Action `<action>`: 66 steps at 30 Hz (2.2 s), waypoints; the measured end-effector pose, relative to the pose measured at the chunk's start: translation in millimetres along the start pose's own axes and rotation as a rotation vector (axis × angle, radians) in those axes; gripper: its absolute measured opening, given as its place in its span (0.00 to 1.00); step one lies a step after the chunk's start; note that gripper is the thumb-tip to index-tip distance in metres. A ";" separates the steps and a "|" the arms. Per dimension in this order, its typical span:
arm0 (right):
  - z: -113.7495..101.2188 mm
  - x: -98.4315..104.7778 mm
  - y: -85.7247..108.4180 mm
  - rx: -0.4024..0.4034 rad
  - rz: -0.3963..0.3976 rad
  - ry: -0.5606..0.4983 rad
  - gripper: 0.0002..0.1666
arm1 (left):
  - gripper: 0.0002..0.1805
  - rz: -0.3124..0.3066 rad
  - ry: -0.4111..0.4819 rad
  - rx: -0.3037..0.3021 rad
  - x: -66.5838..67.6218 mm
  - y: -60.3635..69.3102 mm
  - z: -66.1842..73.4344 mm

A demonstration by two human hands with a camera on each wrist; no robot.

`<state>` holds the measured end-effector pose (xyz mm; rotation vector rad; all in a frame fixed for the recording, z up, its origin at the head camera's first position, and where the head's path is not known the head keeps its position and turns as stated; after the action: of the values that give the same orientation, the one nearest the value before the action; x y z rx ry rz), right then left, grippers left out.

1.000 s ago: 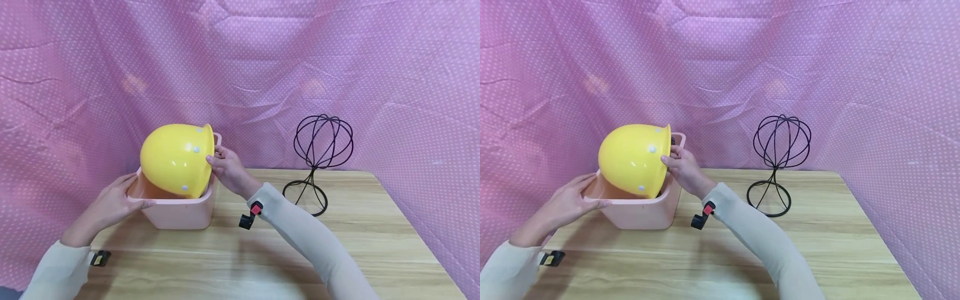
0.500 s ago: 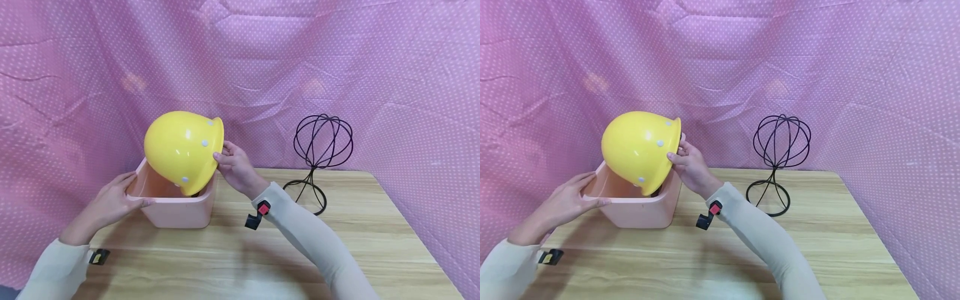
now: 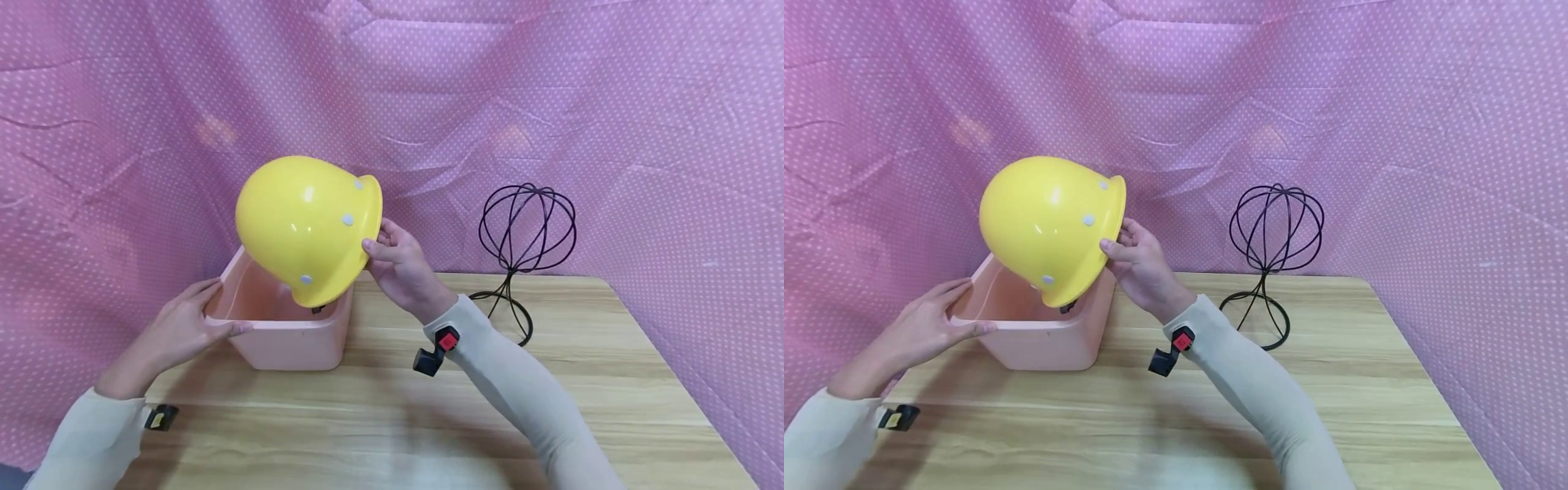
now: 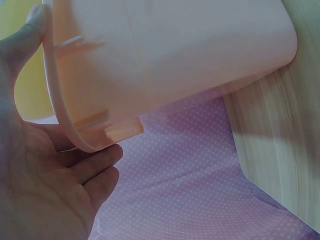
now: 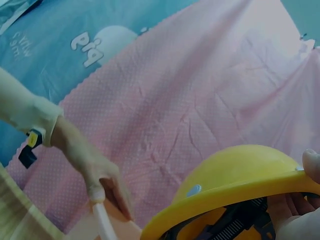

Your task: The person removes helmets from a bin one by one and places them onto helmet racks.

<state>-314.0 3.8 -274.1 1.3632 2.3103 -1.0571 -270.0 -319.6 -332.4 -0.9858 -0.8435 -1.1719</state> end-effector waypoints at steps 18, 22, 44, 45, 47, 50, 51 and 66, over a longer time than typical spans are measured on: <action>-58.7 1.4 0.1 0.175 0.019 -0.075 0.30 | 0.61 -0.016 0.016 0.012 0.5 -0.6 -2.3; -73.9 6.6 1.2 0.223 0.033 -0.100 0.32 | 0.61 -0.043 0.028 0.008 -0.8 -3.8 -2.9; -139.7 42.4 14.9 0.412 0.102 -0.171 0.43 | 0.61 -0.027 0.022 -0.002 -0.9 2.3 -1.1; -142.2 44.1 16.0 0.419 0.102 -0.173 0.42 | 0.61 -0.025 0.023 -0.004 -0.7 2.3 -1.1; -147.0 47.8 18.1 0.436 0.105 -0.174 0.41 | 0.61 -0.024 0.026 -0.005 -0.3 2.1 -1.2; -154.2 55.0 21.5 0.455 0.116 -0.186 0.41 | 0.61 -0.025 0.021 0.000 -0.3 1.9 -1.5; -156.8 57.7 22.6 0.461 0.119 -0.192 0.41 | 0.61 -0.027 0.019 0.001 -0.4 1.9 -1.4; -196.3 100.3 47.0 0.562 0.227 -0.412 0.40 | 0.62 -0.063 0.002 0.015 -0.7 0.7 -3.7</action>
<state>-300.7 220.1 -212.4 1.3707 1.5835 -1.7912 -269.3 -322.7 -334.4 -0.9514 -0.8856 -1.2190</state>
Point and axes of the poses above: each hand's wrist, its own y-axis away from the middle knuckle, its own x-axis out of the back of the hand, z = x × y, the point moved 6 cm from there along -y, towards the middle knuckle, and after that the axes turned 14 degrees about x, right-handed, at the moved point
